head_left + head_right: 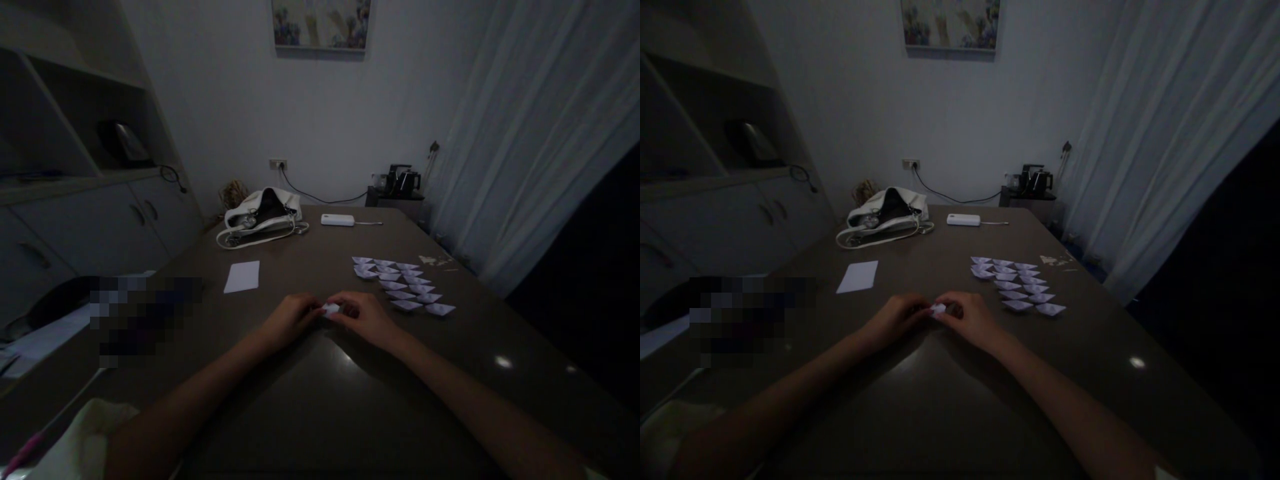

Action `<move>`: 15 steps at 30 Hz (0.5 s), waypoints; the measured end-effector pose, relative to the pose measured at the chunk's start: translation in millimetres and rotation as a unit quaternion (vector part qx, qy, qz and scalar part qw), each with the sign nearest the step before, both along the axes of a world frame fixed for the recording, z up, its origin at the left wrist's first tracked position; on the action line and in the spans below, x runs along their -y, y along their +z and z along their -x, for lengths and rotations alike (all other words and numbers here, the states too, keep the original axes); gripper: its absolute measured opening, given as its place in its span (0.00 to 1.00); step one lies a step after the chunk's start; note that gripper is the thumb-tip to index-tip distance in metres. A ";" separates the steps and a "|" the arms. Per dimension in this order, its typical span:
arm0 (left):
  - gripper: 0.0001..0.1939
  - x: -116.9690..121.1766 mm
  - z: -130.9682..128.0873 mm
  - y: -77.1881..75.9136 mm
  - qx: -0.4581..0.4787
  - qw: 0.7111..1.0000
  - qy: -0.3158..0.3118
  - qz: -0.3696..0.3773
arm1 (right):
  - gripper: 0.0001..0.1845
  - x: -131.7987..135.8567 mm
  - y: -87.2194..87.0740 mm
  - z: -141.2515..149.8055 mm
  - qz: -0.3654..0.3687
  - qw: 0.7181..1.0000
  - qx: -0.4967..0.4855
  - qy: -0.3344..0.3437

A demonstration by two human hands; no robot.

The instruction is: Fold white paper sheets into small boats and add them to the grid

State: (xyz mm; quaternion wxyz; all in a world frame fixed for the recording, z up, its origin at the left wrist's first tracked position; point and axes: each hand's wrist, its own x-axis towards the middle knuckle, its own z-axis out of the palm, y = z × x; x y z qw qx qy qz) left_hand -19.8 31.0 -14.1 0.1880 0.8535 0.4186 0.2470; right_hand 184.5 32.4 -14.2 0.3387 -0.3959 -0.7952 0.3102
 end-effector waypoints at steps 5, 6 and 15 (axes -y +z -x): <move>0.12 2.3 -2.3 1.4 0.040 0.999 -0.003 0.028 | 0.07 -0.8 0.4 0.0 -0.020 0.999 -0.017 -0.025; 0.12 3.2 -3.2 1.9 0.054 0.998 -0.004 0.033 | 0.07 -1.0 0.3 0.2 -0.017 0.999 -0.027 -0.024; 0.10 7.4 -5.6 2.1 0.127 0.991 0.017 0.035 | 0.13 -1.8 -3.9 3.4 0.022 0.997 -0.060 -0.050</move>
